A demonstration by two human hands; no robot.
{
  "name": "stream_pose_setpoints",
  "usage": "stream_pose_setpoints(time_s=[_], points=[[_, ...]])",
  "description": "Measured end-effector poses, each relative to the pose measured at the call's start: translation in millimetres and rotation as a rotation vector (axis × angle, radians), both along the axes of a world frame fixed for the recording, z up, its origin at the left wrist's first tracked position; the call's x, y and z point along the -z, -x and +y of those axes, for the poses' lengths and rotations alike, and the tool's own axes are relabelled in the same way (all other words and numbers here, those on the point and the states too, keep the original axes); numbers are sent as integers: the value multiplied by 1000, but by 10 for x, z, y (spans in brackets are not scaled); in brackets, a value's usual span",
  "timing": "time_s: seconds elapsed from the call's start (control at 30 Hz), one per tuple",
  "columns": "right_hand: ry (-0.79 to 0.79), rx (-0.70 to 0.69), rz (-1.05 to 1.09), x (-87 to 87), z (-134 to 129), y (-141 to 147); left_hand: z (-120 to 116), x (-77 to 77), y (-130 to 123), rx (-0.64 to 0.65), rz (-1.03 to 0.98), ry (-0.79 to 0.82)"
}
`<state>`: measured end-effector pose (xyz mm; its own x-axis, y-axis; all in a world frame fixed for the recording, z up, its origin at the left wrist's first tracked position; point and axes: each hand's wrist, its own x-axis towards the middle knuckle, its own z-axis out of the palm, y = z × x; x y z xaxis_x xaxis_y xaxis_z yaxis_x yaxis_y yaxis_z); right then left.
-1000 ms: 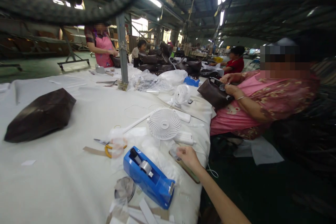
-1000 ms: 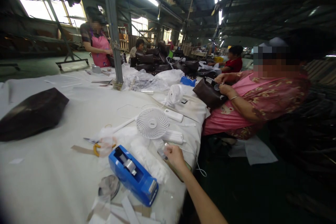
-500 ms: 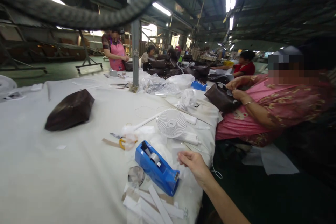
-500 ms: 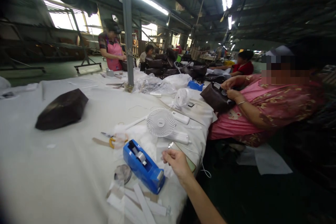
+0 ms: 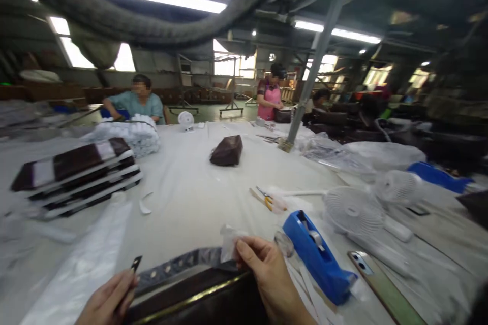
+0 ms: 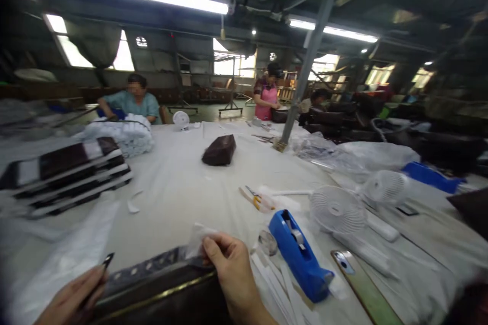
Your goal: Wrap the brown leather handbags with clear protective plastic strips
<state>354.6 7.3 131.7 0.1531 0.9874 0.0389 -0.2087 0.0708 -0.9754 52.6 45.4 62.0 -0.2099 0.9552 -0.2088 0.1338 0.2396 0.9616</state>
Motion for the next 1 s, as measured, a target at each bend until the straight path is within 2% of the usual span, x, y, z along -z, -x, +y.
stream_pose_setpoints(time_s=[0.07,0.13,0.27,0.33,0.4,0.53,0.63,0.77,0.83,1.0], points=[[7,-105,-20,-73,5,356,-38,-11,48,148,-161,-12],[25,-189,-40,-61,40,669,-57,-53,49,191,-275,-45],[43,-241,-103,206,173,1192,-105,-159,56,278,-447,-126],[31,-265,-153,357,208,1385,-140,-200,67,326,-449,-145],[10,-307,-203,433,199,1509,-176,-230,70,331,-413,-177],[-39,-448,-349,341,167,1548,-234,-261,57,245,-450,-230],[-29,-529,-437,238,223,1487,-259,-258,49,272,-458,-257],[48,-574,-329,275,311,1461,-255,-224,43,297,-457,-254],[80,-560,-280,352,331,1487,-239,-193,44,259,-461,-246],[106,-406,-200,541,361,1563,-214,-127,77,179,-436,-155]])
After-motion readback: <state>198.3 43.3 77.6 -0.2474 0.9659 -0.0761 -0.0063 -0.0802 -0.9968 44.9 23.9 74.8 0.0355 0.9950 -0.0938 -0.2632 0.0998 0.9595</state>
